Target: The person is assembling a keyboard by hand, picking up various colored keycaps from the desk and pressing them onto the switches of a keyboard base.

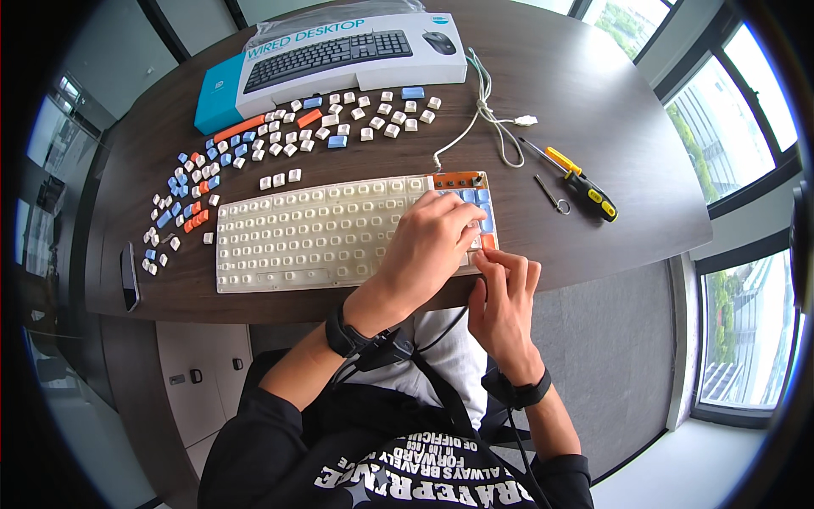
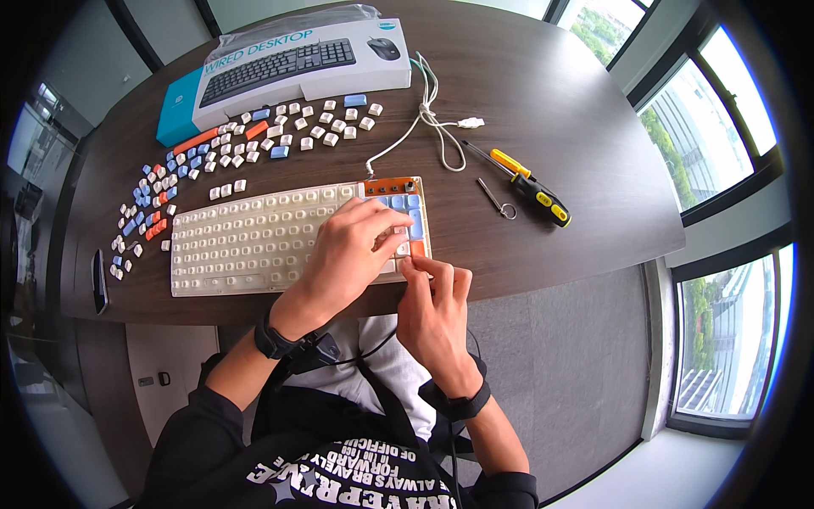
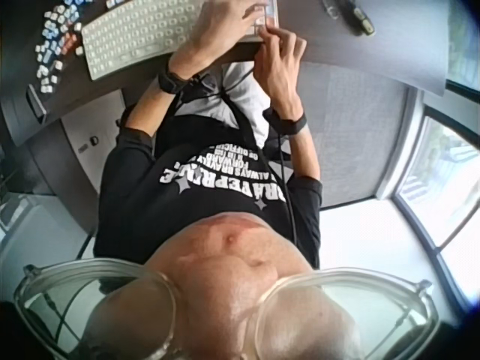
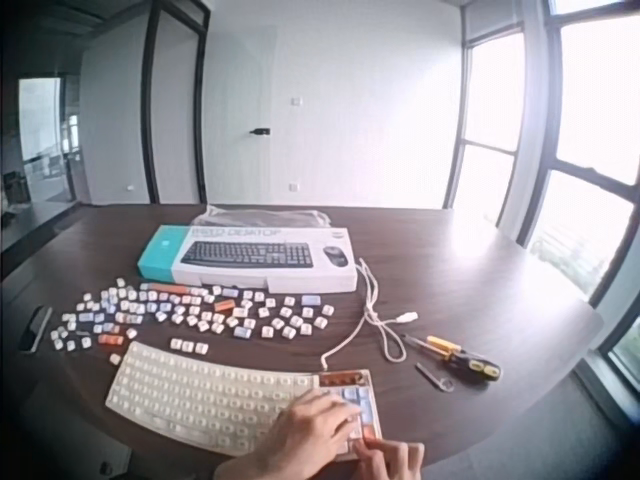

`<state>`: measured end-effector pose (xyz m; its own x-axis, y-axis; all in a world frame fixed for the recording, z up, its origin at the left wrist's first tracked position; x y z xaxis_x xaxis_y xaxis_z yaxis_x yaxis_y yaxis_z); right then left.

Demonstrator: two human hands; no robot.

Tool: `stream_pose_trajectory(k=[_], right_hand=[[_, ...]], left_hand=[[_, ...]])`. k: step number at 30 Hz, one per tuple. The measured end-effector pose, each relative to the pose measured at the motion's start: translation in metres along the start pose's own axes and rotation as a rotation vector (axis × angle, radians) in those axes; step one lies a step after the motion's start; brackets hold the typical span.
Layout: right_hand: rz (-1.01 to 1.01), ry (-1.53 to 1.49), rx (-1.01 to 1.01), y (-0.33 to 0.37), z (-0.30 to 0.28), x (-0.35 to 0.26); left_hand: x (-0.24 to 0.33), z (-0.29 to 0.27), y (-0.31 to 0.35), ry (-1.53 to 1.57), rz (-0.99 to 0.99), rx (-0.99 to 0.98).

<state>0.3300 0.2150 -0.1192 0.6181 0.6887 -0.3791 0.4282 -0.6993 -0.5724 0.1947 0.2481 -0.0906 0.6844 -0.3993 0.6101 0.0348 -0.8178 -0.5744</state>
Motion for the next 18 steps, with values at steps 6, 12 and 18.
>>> stream_pose_trajectory(k=[6,12,18], right_hand=[[-0.004,0.003,-0.002,0.0,0.0,0.0],[-0.003,0.0,-0.003,0.001,0.0,0.001],[-0.001,0.002,0.001,0.001,0.0,0.001]], left_hand=[[-0.004,0.001,-0.002,0.015,-0.044,-0.034],[0.006,0.006,-0.001,-0.047,0.061,-0.04],[0.014,0.01,0.004,-0.208,0.09,-0.059]])
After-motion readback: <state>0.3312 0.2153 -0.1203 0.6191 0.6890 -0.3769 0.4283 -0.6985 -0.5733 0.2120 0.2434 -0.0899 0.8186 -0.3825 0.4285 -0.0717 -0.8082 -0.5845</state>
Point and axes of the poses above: each hand's wrist, its own y-axis away from the middle knuckle, its own z-axis out of the palm, x = y × z, the point moved 8 cm from there along -y, towards the middle knuckle, and after that the axes turned 3 degrees about x, right-handed, at the moved point
